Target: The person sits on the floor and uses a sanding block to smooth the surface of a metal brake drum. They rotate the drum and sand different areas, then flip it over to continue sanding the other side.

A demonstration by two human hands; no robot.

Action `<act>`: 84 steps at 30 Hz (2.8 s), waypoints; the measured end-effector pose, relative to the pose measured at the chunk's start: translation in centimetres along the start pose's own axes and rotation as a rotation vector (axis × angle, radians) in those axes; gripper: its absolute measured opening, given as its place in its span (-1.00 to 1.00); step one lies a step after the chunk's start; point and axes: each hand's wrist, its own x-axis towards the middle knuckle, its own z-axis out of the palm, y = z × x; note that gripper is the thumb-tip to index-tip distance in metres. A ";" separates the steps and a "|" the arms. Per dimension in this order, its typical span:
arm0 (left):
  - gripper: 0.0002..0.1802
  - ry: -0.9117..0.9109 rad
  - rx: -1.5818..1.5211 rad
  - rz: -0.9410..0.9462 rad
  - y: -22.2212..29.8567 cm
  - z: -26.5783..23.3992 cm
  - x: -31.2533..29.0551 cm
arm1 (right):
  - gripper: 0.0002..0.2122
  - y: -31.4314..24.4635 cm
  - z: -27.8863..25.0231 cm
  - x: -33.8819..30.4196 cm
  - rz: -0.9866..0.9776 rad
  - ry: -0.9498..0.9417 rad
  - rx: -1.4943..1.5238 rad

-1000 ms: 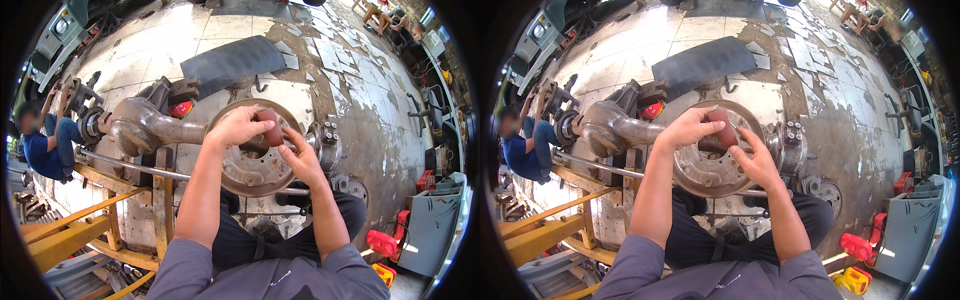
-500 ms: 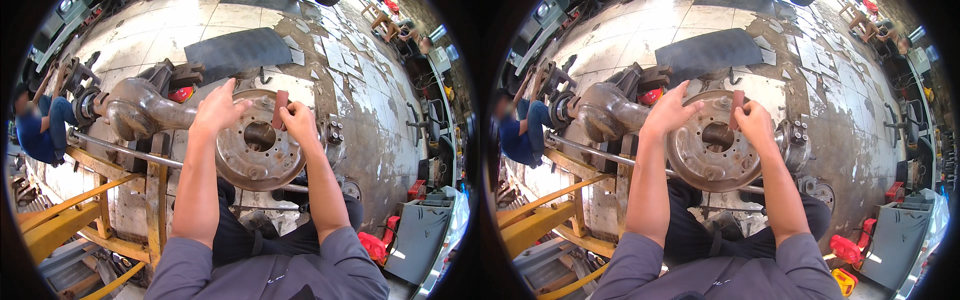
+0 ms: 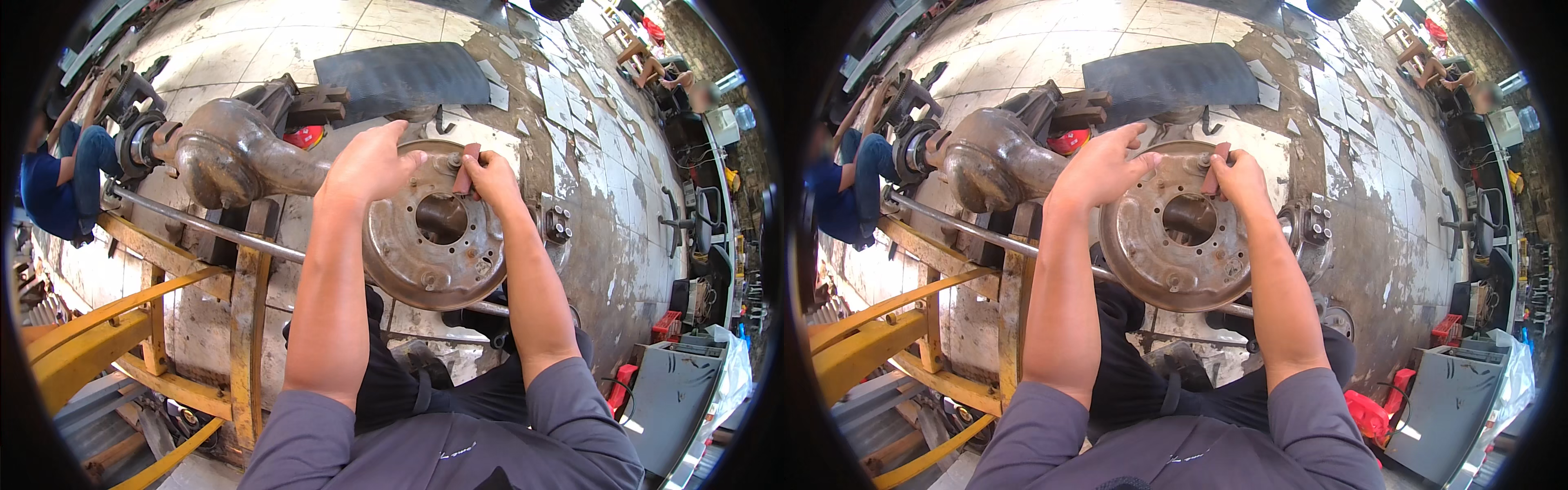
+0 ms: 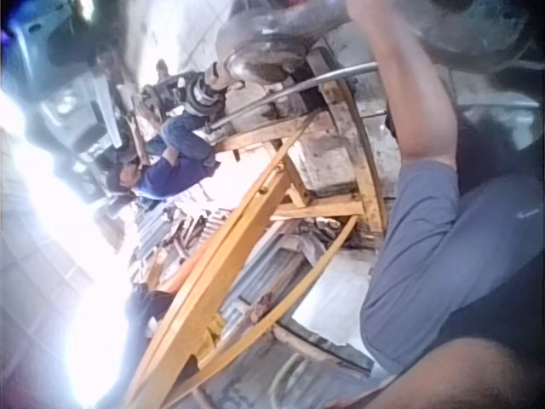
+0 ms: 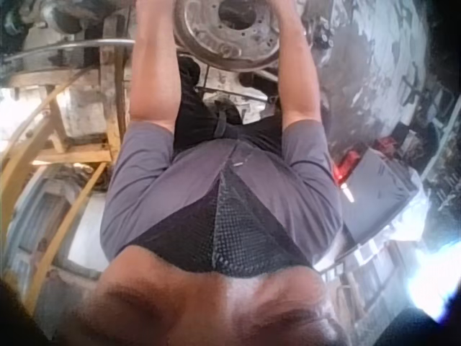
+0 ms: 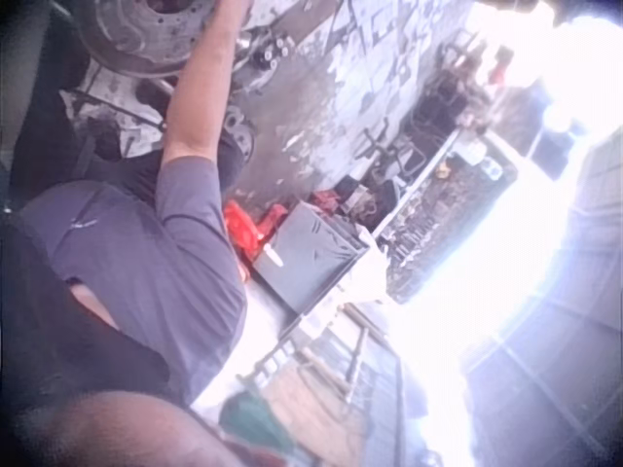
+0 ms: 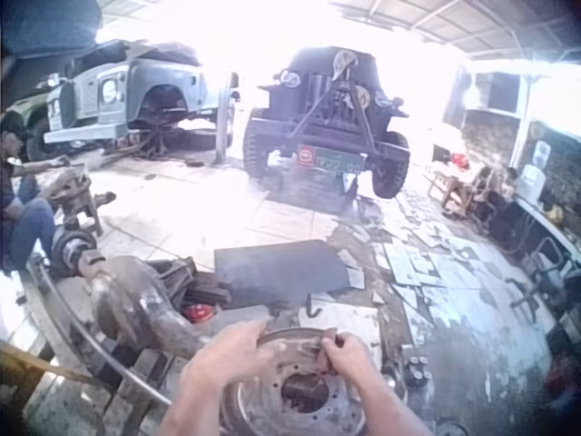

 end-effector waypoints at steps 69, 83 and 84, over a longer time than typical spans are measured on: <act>-0.29 0.001 0.054 -0.021 -0.5 -0.1 -0.2 | -0.61 2.4 -2.5 -4.1 -0.127 -0.262 0.083; -0.21 -0.129 0.100 -0.096 -2.1 0.8 0.9 | -0.62 2.2 -1.9 -4.9 -0.118 -0.120 0.242; -0.21 -0.127 0.101 -0.095 -2.1 0.7 0.9 | -0.61 2.3 -1.8 -4.2 -0.179 -0.092 0.148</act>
